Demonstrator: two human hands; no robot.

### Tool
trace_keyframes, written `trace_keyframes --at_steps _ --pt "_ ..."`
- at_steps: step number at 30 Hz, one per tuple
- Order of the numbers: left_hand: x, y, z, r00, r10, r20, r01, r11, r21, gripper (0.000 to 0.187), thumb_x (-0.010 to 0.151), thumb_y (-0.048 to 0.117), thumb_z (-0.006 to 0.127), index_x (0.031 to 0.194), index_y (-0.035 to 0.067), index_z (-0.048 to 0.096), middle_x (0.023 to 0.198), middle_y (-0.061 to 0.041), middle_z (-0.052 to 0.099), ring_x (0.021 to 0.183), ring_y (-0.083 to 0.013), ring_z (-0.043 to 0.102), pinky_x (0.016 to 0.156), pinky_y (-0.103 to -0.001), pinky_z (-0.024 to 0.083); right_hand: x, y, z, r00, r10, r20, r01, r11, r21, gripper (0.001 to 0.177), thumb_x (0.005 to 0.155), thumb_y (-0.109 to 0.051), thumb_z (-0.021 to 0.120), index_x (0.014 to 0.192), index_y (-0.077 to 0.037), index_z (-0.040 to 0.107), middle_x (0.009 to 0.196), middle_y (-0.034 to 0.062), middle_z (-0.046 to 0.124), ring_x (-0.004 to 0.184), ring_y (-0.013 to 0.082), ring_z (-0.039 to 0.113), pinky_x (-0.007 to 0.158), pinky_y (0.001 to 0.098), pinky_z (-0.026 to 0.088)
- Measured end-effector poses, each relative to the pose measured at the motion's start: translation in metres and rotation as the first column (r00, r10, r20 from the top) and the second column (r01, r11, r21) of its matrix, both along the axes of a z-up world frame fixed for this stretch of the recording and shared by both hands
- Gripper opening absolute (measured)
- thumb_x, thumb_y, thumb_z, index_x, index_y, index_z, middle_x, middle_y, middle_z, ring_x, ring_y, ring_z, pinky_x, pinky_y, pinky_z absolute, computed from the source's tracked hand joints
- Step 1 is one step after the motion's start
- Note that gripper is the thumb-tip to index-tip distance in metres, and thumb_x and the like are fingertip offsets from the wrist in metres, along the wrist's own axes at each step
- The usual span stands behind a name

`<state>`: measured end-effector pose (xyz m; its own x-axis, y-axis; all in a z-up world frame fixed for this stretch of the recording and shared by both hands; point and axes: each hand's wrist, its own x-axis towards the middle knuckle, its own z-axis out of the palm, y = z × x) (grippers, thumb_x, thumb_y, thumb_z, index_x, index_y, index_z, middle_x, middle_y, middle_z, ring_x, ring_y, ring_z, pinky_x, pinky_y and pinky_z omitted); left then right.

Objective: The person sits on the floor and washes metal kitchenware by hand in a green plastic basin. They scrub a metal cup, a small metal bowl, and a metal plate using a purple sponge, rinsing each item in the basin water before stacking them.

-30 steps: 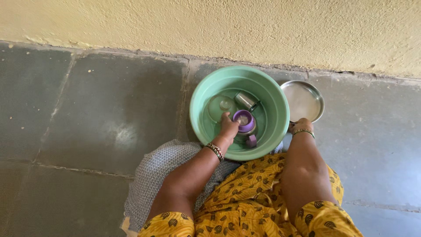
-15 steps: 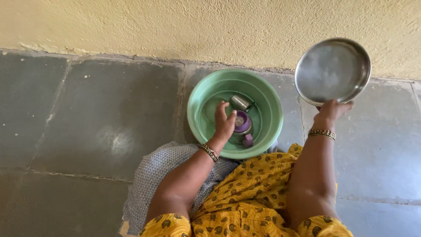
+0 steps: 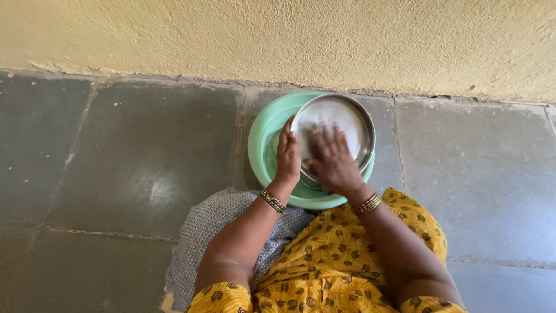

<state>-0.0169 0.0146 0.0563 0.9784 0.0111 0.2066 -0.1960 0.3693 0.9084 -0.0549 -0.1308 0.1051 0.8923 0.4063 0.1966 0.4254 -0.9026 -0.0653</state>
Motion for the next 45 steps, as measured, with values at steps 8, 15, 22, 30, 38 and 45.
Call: trace_keyframes --at_steps 8,15,22,30,38,45 --pt "0.008 -0.001 -0.008 0.984 -0.135 -0.117 0.155 0.972 0.176 0.043 0.112 0.022 0.044 0.15 0.006 0.057 0.137 -0.019 0.066 0.109 -0.0283 0.064 0.103 -0.039 0.048 0.02 -0.022 -0.009 0.969 0.148 0.195 -0.142 0.989 -0.044 0.105 0.089 -0.082 0.034 0.161 -0.007 0.019 0.167 0.0161 0.018 0.157 0.0315 0.012 0.127 0.0476 0.006" --pt "-0.005 -0.003 0.016 0.95 0.158 0.268 -0.211 0.961 0.181 0.042 0.113 0.017 0.042 0.152 0.003 0.049 0.149 -0.016 0.058 0.133 -0.0203 0.056 0.112 -0.033 0.045 0.014 -0.03 -0.012 0.925 -0.356 0.135 0.329 0.925 0.19 0.109 0.101 -0.077 0.029 0.159 0.013 0.014 0.168 0.0352 0.011 0.16 0.0453 0.009 0.129 0.0537 0.001" --pt "0.005 0.017 0.006 0.945 0.327 0.02 -0.327 0.945 0.011 0.045 0.113 0.022 0.037 0.154 0.006 0.043 0.138 -0.013 0.053 0.119 -0.0213 0.048 0.104 -0.037 0.043 -0.037 0.027 -0.01 0.954 -0.119 -0.276 0.152 0.983 0.103 0.091 0.1 -0.063 0.044 0.156 0.007 0.024 0.158 0.0358 0.024 0.148 0.0495 0.018 0.121 0.0561 0.01" --pt "0.011 0.012 0.0 0.961 0.095 -0.26 -0.132 0.983 -0.127 0.045 0.109 0.026 0.036 0.149 0.005 0.044 0.144 -0.016 0.051 0.132 -0.024 0.052 0.115 -0.041 0.041 -0.008 -0.057 0.038 0.842 -0.175 0.51 -0.094 0.883 0.46 0.07 0.09 -0.012 0.074 0.15 0.0 0.039 0.143 0.0226 0.052 0.131 0.0371 0.052 0.111 0.0471 0.043" --pt "-0.021 -0.014 0.04 0.864 -0.113 0.49 -0.475 0.133 0.87 0.07 0.096 0.033 0.049 0.157 0.005 0.029 0.163 -0.026 0.026 0.152 -0.0419 0.02 0.123 -0.055 0.019 0.001 -0.133 0.014 0.936 0.094 -0.34 0.35 -0.357 0.866 0.059 0.096 -0.001 0.057 0.155 -0.003 0.049 0.135 0.0103 0.062 0.11 0.0191 0.064 0.094 0.0321 0.058" --pt "-0.041 -0.066 0.048 0.764 -0.557 0.327 -0.302 0.139 0.943 0.069 0.106 0.054 0.037 0.163 0.017 0.026 0.171 -0.008 0.02 0.159 -0.0304 0.014 0.128 -0.053 0.01 0.008 -0.102 -0.001 0.889 0.225 -0.4 0.458 -0.379 0.804 0.05 0.1 -0.004 0.049 0.15 -0.005 0.05 0.135 0.0133 0.063 0.112 0.0223 0.066 0.096 0.0359 0.055"
